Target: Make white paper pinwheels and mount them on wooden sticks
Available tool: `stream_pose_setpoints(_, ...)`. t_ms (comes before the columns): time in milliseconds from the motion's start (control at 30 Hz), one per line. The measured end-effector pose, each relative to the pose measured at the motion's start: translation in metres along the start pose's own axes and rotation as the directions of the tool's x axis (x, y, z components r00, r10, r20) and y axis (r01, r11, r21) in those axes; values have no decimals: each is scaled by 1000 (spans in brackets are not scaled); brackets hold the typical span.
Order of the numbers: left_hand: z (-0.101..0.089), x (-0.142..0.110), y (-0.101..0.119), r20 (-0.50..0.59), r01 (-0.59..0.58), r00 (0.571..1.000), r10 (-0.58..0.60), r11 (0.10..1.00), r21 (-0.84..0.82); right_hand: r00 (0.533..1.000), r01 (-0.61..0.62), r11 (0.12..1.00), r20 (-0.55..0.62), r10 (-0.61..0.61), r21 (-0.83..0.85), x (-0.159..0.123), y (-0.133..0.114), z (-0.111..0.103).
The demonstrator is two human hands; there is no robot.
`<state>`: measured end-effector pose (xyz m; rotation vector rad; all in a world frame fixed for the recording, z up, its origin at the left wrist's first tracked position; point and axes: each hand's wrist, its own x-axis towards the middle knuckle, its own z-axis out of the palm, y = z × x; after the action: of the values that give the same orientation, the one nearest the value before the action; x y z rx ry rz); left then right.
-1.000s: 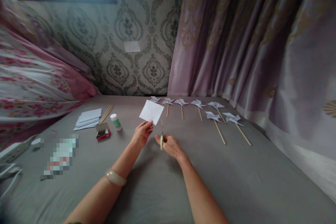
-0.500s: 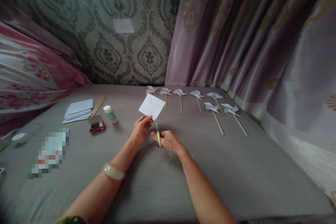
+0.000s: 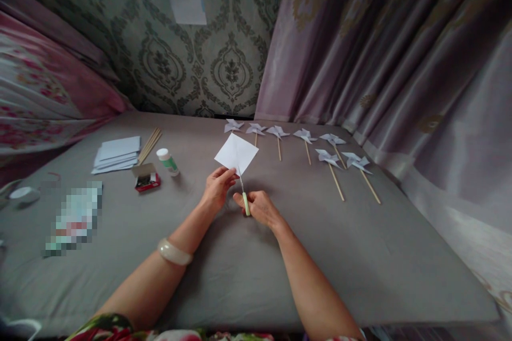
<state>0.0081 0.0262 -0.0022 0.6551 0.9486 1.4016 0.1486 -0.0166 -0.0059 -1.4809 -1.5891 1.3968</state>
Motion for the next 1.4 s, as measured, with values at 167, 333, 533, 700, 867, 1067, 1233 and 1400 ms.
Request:
stream_pose_setpoints(167,0,0,-1,-1,-1,1000,1,1000,-5,999,-23,1000,-24,24,17,1,0,2)
stream_pose_setpoints(333,0,0,-2,-11,-8,1000,8,1000,0,998,-31,999,-46,33,28,0,-3,3)
stream_pose_setpoints(533,1,-1,-1,-17,-1,1000,1,1000,-1,998,-33,999,-56,35,27,-1,-5,4)
stream_pose_setpoints(700,1,-1,-1,-19,-10,1000,10,1000,4,997,-30,999,-72,31,23,0,-3,4)
stream_pose_setpoints(867,0,-1,-2,-16,-23,1000,23,1000,6,996,-21,1000,-81,22,19,0,-3,5)
stream_pose_setpoints(1067,-1,0,-1,-6,-50,999,51,999,21,994,0,1000,-111,2,21,1,-2,8)
stream_pose_setpoints(1233,-2,2,-2,-29,-78,996,80,995,55,991,17,1000,-130,-18,-3,2,-1,10)
stream_pose_setpoints(1400,-2,1,-1,-32,-88,995,90,994,63,989,15,1000,-150,-16,-8,0,-5,12)
